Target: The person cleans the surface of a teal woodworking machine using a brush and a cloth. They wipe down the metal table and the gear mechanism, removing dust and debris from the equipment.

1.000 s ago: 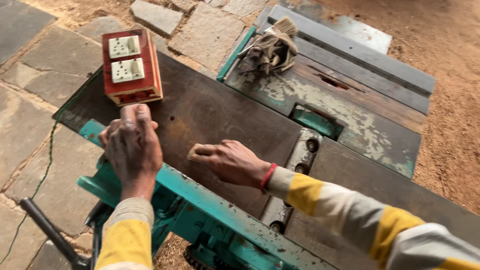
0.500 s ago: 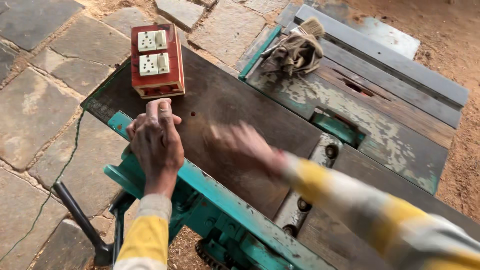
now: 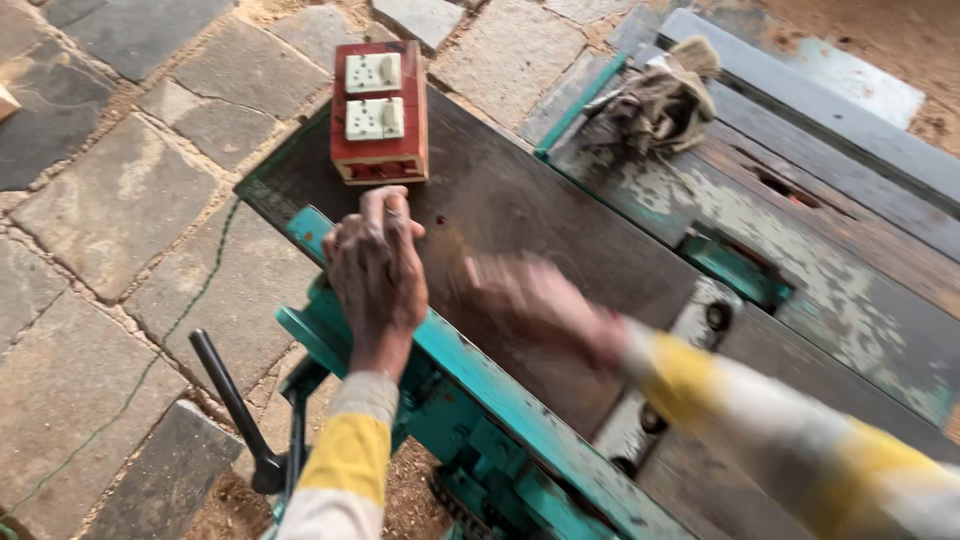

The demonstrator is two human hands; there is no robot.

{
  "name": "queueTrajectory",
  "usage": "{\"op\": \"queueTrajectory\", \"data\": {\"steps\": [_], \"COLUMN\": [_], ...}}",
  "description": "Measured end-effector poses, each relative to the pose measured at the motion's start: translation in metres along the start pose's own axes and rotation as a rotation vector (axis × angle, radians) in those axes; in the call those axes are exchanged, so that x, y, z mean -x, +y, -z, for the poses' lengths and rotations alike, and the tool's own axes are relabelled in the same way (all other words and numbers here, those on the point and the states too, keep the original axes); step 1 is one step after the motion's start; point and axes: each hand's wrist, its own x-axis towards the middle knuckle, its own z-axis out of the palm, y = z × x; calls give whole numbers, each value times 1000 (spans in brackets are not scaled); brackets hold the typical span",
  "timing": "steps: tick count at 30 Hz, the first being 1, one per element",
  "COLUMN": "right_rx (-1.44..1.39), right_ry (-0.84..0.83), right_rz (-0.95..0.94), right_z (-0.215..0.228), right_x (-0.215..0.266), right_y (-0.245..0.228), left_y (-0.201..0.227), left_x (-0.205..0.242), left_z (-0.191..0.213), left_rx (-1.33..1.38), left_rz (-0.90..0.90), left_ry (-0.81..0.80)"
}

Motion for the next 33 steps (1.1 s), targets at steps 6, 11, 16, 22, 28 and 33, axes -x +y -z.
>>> {"op": "queueTrajectory", "data": {"steps": [6, 11, 16, 22, 28, 33], "right_rx": [165, 116, 78, 165, 771, 398], "right_ry": [-196, -6, -135, -293, -287, -345], "right_rz": [-222, -230, -167, -449, -190, -337], "right_z": [10, 29, 22, 41, 40, 61], "right_x": [-6, -69, 40, -24, -28, 96], "right_y": [48, 109, -29, 43, 103, -11], "left_y": [-2, 8, -3, -2, 6, -1], "left_x": [4, -1, 5, 2, 2, -1], "left_z": [-4, 3, -2, -2, 0, -3], "left_rx": [26, -39, 7, 16, -34, -22], "left_rz": [3, -21, -25, -53, -31, -31], "left_ry": [3, 11, 24, 32, -6, 14]}}
